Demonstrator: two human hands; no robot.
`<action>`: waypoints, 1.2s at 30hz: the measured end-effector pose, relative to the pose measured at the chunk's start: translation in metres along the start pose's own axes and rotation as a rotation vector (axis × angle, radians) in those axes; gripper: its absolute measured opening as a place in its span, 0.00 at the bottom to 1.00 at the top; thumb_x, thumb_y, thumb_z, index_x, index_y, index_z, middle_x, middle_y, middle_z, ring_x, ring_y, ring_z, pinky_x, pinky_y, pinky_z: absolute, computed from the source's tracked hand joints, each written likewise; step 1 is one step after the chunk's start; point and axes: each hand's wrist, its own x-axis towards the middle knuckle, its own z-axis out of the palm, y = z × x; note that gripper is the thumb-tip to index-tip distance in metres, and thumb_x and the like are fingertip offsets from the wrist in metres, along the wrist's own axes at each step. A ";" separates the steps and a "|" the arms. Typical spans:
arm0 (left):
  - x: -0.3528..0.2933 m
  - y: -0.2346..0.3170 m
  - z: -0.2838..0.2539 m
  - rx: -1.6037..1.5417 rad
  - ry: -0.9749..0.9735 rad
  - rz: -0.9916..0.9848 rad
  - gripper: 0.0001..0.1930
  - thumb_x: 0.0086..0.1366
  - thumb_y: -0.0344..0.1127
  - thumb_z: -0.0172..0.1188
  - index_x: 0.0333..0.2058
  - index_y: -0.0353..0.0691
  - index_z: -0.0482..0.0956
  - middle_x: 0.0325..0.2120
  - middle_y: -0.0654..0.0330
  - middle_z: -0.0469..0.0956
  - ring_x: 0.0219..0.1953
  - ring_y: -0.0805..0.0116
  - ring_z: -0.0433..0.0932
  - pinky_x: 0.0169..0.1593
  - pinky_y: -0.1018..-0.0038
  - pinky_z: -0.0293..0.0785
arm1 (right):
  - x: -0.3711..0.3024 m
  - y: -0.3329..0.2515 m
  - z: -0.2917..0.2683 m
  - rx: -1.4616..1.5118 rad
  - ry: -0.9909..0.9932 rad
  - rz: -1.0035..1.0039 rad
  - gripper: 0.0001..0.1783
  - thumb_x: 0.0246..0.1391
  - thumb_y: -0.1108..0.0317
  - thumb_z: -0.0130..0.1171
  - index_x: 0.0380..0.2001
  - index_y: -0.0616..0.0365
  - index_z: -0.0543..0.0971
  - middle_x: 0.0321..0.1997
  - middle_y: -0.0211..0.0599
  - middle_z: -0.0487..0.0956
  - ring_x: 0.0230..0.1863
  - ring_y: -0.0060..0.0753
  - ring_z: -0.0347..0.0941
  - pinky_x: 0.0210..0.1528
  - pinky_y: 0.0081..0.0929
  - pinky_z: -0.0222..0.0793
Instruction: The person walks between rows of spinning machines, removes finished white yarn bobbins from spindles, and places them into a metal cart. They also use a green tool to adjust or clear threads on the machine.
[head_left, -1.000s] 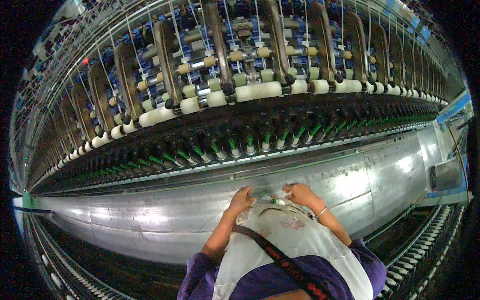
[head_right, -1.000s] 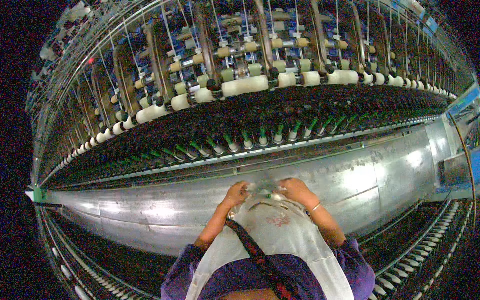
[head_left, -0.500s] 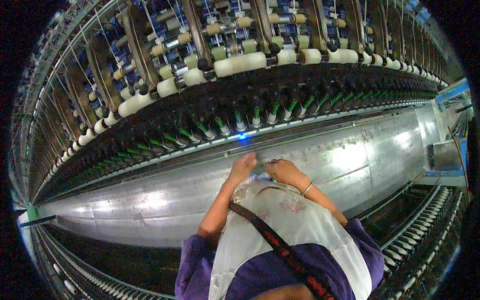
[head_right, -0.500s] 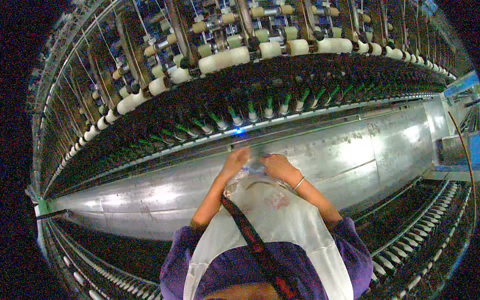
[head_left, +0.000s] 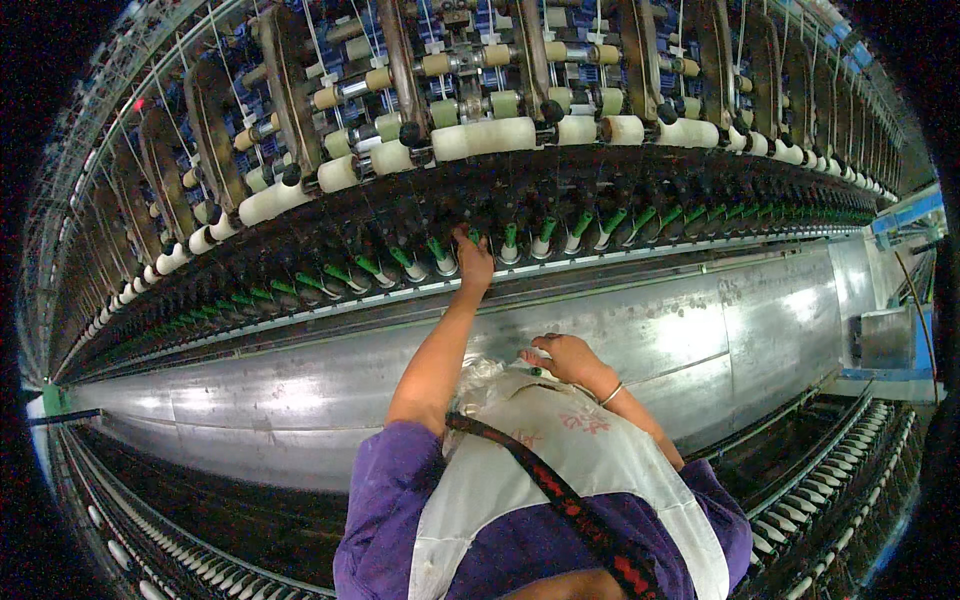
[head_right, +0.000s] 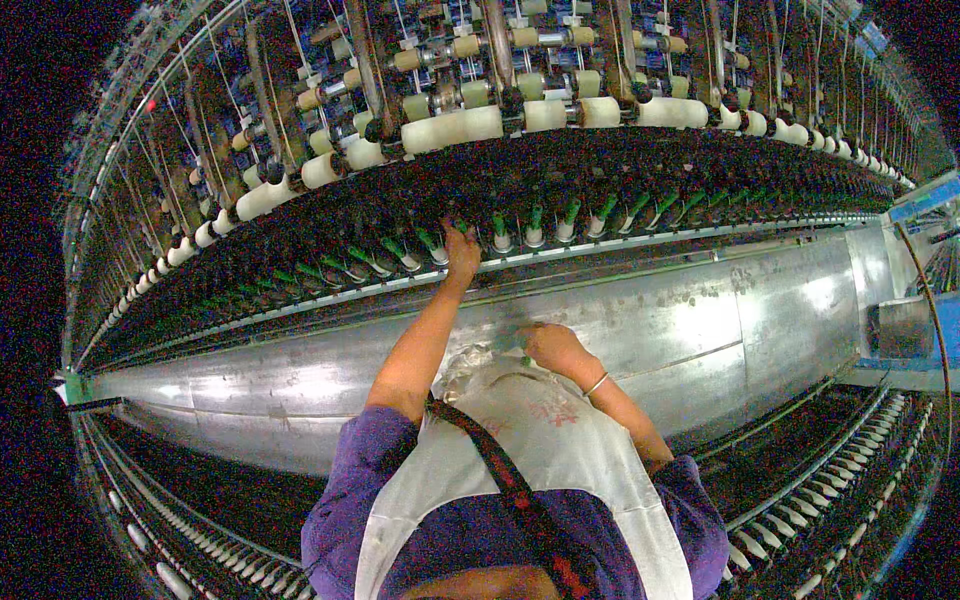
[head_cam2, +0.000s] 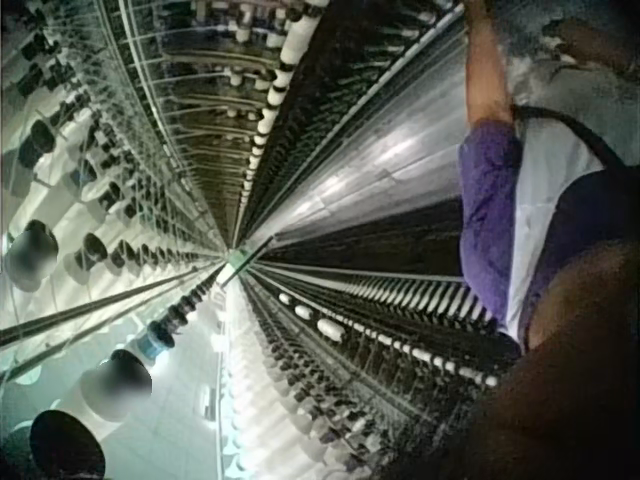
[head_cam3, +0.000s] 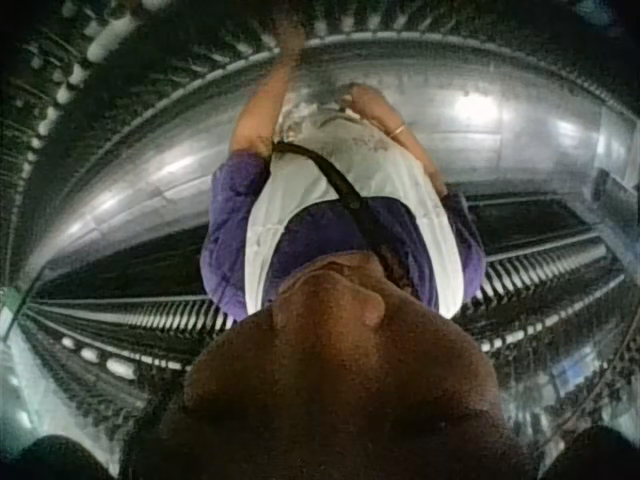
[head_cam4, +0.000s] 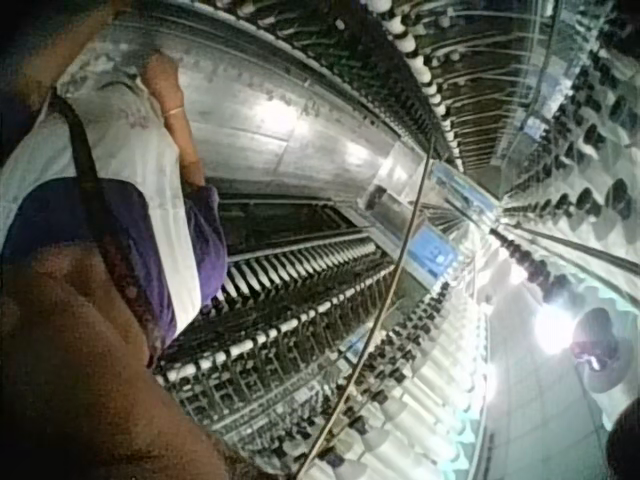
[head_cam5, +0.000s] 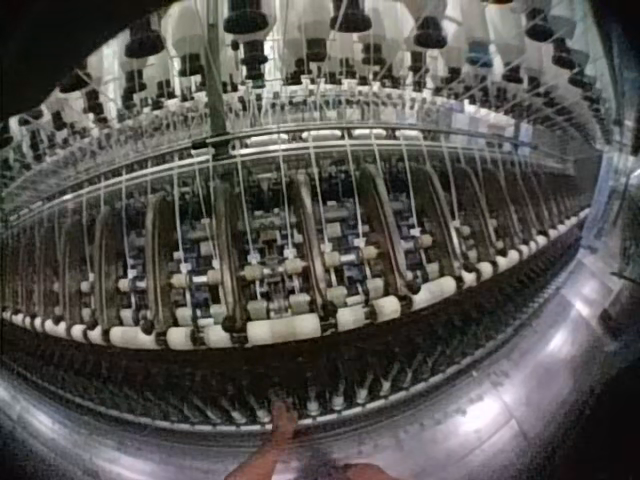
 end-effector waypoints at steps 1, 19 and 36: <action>0.003 0.008 -0.007 0.045 0.085 0.141 0.24 0.66 0.24 0.50 0.60 0.34 0.57 0.39 0.51 0.75 0.32 0.62 0.74 0.38 0.66 0.70 | 0.001 0.000 0.002 -0.009 -0.032 0.012 0.23 0.60 0.46 0.53 0.43 0.55 0.80 0.41 0.49 0.81 0.41 0.55 0.77 0.43 0.44 0.74; -0.062 0.086 -0.203 -1.933 0.041 -0.356 0.16 0.71 0.43 0.53 0.26 0.42 0.64 0.23 0.63 0.62 0.30 0.64 0.66 0.67 0.45 0.56 | 0.017 -0.035 -0.015 0.347 0.393 -0.213 0.08 0.52 0.71 0.60 0.36 0.58 0.83 0.34 0.42 0.83 0.32 0.42 0.80 0.33 0.32 0.74; -0.087 0.116 -0.210 -1.596 -0.275 -0.047 0.27 0.71 0.44 0.47 0.10 0.49 0.56 0.06 0.64 0.56 0.12 0.69 0.58 0.70 0.56 0.52 | 0.039 -0.133 -0.082 0.404 0.558 -0.458 0.18 0.43 0.58 0.70 0.40 0.49 0.86 0.41 0.34 0.80 0.47 0.40 0.70 0.52 0.35 0.64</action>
